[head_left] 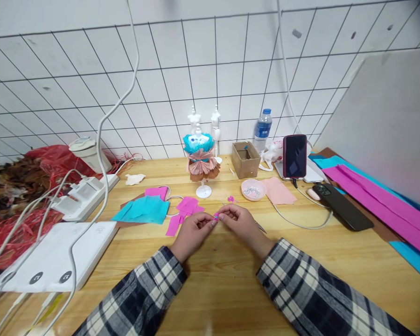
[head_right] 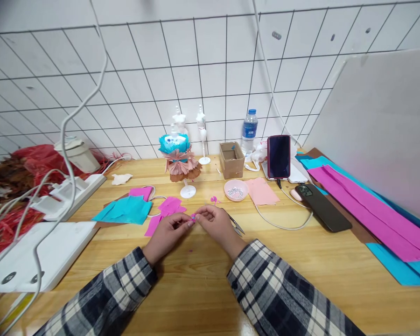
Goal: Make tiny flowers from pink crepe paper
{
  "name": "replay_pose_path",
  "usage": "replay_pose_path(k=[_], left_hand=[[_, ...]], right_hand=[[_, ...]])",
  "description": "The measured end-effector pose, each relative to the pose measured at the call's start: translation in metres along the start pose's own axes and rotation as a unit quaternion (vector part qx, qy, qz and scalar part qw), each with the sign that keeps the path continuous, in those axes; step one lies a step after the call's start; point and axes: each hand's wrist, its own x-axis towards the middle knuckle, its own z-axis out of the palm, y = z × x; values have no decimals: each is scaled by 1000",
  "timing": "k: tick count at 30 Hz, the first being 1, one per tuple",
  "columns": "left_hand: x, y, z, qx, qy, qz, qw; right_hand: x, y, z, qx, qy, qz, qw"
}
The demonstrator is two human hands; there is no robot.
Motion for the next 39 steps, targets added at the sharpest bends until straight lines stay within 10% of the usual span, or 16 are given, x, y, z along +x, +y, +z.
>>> replay_pose_path(k=[11,21,39], left_hand=[[-2,-2,-1,50,-5,22,998],[17,-10,-79,334,74,69,937],[14,-20,-79,472,38,-14,881]], right_hand=[[3,4,-10,-99,-63,1,993],[15,12,-76,-312,142,-26,939],[29,1,-43,-422,94,-21,901]])
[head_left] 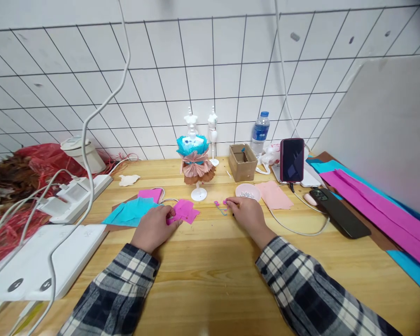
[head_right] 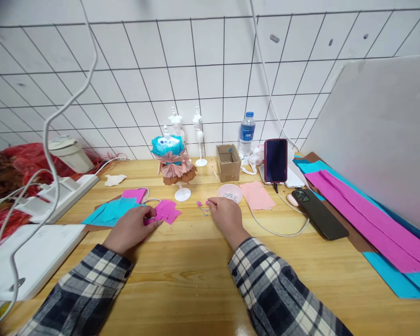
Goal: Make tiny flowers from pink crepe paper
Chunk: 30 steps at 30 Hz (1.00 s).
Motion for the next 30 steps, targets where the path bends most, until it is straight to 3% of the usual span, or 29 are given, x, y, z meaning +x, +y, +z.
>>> replay_pose_path(k=[6,12,17,20,26,30], left_hand=[[-1,-3,1,3,-5,-3,1000],[-6,22,0,-9,94,43,995],[-15,60,9,-56,35,160,985],[-19,71,14,-63,2,192,979],[-20,66,15,-79,-25,194,978],[-19,59,16,-86,-17,192,977]], right_hand=[[-10,4,-12,-135,-35,9,990],[-5,-9,-3,-206,-40,28,977],[-4,-14,8,-215,-53,25,975],[-2,-17,12,-219,-53,30,974],[5,-22,18,-225,-58,37,972],[1,-22,11,-228,-61,31,971]])
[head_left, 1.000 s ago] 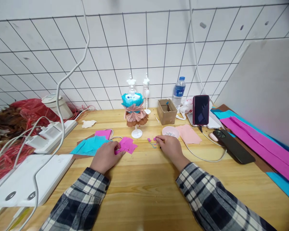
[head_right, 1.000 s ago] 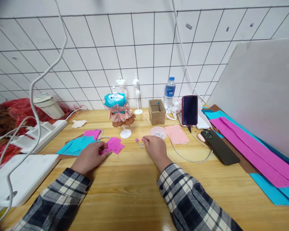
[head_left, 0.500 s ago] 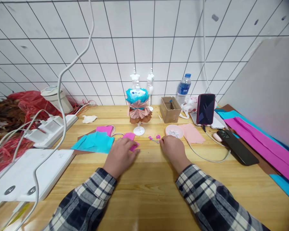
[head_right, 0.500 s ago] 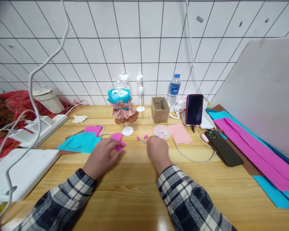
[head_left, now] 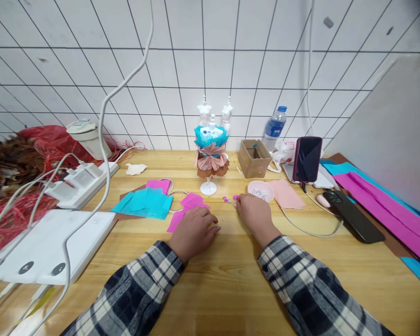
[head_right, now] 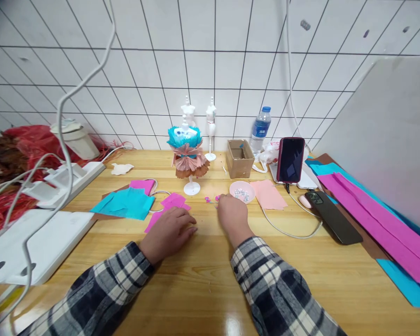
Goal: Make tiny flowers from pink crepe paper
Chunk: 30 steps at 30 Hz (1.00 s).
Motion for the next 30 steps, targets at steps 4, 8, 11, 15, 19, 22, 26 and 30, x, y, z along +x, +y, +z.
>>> replay_pose_path(k=[4,8,11,15,19,22,26,30], left_hand=[[3,2,2,-9,36,42,998],[5,9,7,-15,28,102,994],[3,10,15,-1,-19,89,996],[1,9,20,11,-46,77,996],[0,13,17,25,-26,60,998],[0,17,14,35,-19,80,996],[0,20,17,27,-44,90,995],[0,20,20,24,-35,92,995]], right_hand=[[-8,7,-11,54,8,-20,998],[-12,3,-14,145,-50,-28,988],[-11,-1,-10,169,-64,-27,983],[-9,2,-6,176,-68,-22,982],[-11,7,-6,168,-76,-11,983],[-13,7,-5,159,-73,-13,984],[-14,5,-3,150,-68,-16,986],[-12,10,-2,157,-74,-21,985]])
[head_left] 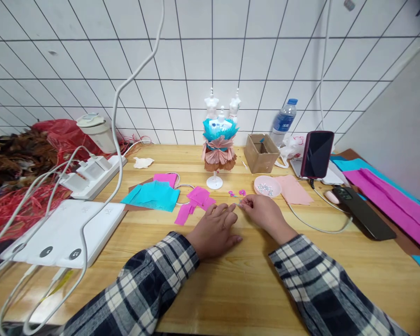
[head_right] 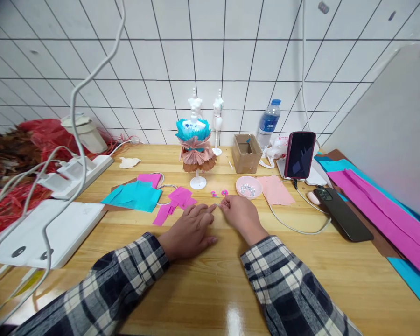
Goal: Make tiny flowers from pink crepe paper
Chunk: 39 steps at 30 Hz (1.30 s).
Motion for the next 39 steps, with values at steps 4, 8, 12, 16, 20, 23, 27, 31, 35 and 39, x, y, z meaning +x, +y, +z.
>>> replay_pose_path(k=[4,8,12,16,20,23,27,31,35,39], left_hand=[[0,1,-1,1,12,-5,1000],[0,3,-2,14,25,4,1000],[0,3,-1,8,-7,14,1000],[0,3,0,5,-12,3,1000],[-1,3,-2,1,-4,-3,1000],[-1,4,-2,2,8,-1,1000],[0,4,-2,5,9,13,1000],[0,3,-2,3,-18,17,1000],[1,4,-3,11,-21,10,1000],[1,6,-3,9,-8,10,1000]], right_hand=[[0,5,-3,16,4,8,1000],[-1,5,-3,14,3,9,1000],[-1,3,-1,8,-7,9,1000],[-1,3,-2,11,-12,13,1000],[-2,5,-6,34,-7,17,999],[-3,6,-7,38,-4,19,999],[-4,4,-4,21,-7,11,1000],[-4,1,-3,20,-13,6,1000],[-4,2,-6,37,-2,16,999],[-5,5,-7,41,-10,12,999]])
